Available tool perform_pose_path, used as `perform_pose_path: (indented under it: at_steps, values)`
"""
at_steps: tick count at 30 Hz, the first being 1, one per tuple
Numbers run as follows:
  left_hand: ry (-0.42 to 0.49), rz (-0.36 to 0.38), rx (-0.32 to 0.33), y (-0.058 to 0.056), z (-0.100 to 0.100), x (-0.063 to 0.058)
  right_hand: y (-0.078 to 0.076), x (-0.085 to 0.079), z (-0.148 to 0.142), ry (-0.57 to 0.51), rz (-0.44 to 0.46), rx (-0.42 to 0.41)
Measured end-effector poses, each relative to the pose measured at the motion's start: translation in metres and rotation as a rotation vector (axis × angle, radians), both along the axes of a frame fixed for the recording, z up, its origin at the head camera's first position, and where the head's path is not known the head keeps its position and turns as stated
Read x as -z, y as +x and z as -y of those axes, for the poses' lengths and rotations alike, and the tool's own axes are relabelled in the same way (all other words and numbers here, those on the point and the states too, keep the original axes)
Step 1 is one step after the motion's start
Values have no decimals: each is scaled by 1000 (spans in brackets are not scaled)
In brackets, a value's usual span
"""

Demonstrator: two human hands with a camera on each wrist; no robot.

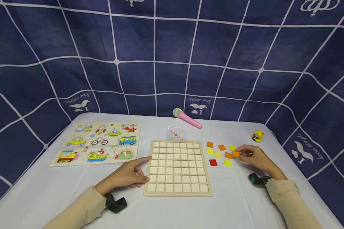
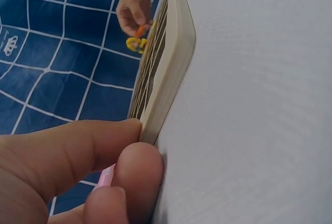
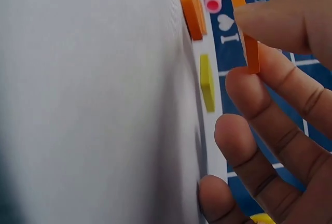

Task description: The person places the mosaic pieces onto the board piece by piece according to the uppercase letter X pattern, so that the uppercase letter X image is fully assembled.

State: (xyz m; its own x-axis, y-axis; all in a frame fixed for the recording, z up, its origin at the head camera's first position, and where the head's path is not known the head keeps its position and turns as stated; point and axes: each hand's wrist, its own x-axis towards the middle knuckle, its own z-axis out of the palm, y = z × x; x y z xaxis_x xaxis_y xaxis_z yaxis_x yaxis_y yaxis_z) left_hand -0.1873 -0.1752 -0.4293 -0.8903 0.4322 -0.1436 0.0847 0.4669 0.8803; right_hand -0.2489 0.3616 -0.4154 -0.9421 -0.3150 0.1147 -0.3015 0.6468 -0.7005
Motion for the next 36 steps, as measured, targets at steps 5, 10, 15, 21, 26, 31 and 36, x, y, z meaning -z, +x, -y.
perform_pose_path:
  at_steps: [5,10,15,21,26,31,36]
  values:
    - [-2,-5,1,0,0,0,0,-2,9,-1,-17,-19]
    - [12,-7,6,0,1,2,-2,-5,21,-1,-5,-41]
    - [19,-8,9,-1,1,2,-6,-7,34,-2,14,-40]
    - [24,0,8,-1,1,2,-11,-9,49,-29,14,-71]
    - [21,2,4,-1,1,3,-16,-8,60,-61,32,-98]
    - [22,-1,5,-1,1,3,-21,-6,71,-80,20,-112]
    - [22,-8,5,-1,1,3,-26,-7,80,-123,67,-104]
